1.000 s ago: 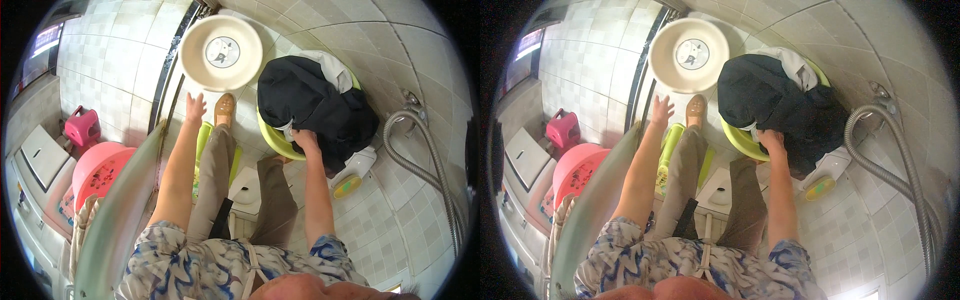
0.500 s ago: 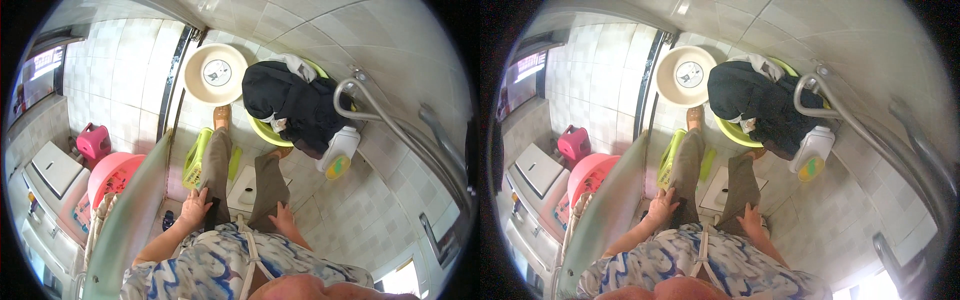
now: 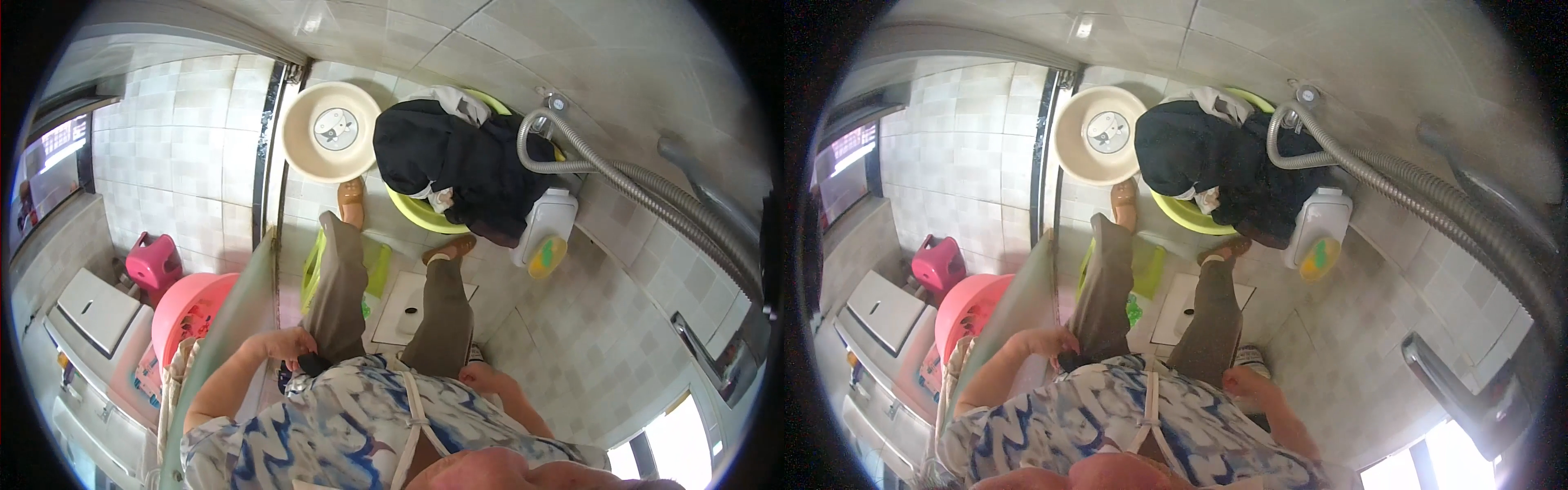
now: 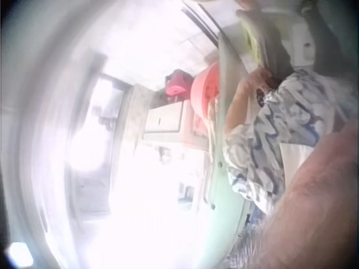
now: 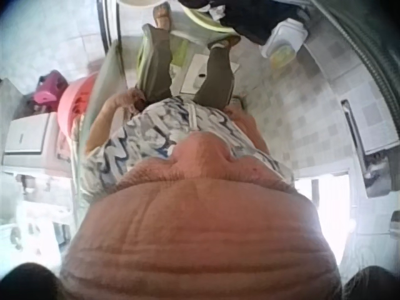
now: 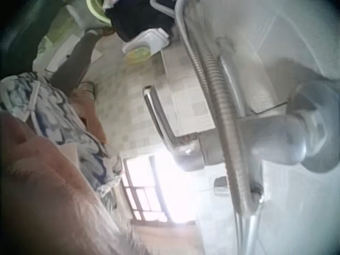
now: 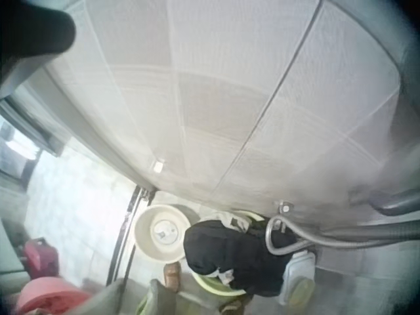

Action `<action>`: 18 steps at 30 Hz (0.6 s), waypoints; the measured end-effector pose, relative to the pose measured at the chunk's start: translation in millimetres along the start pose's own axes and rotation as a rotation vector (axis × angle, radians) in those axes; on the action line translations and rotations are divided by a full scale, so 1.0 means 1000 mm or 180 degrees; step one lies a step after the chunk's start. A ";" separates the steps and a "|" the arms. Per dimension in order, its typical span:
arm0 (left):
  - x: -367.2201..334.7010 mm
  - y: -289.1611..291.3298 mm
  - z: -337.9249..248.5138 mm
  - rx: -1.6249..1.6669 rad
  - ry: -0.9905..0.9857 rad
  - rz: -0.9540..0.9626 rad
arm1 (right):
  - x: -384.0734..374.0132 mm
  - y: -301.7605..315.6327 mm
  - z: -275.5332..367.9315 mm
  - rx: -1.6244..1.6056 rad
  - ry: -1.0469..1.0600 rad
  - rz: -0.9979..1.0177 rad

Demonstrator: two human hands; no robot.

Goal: The person places clothes in a bucket, adds water from a shower head, pours in laundry detergent, and then washes the clothes by hand, scrubbing and rinsing them.

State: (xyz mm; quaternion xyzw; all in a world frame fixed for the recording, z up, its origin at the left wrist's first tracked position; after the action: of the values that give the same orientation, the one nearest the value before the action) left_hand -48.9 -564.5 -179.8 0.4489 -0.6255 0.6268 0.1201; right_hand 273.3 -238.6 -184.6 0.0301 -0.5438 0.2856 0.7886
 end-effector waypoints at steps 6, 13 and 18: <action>-0.074 0.131 -0.050 -0.1527 -0.1098 -0.1498 | -0.092 0.038 -0.076 -0.0625 -0.1125 0.1515; -0.176 0.187 -0.309 -0.3878 -0.2311 -0.3461 | -0.144 0.280 -0.090 0.1131 -0.1668 0.0228; -0.300 0.165 -0.386 -0.4518 -0.2603 -0.3282 | -0.147 0.329 -0.122 0.1177 -0.1750 -0.0378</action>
State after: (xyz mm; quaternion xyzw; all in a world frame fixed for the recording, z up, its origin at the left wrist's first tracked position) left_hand -155.1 -128.3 -434.3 0.6746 -0.5781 -0.2311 0.3966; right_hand 180.6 17.9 -449.3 0.2802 -0.6725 0.3142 0.6087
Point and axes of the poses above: each hand's wrist, its own x-axis away from the middle knuckle, its own y-axis out of the back of the hand, z = x × y, the point moved 6 cm from there along -x, towards the middle knuckle, and after that the axes turned 7 degrees about -y, right-handed, at the moved point
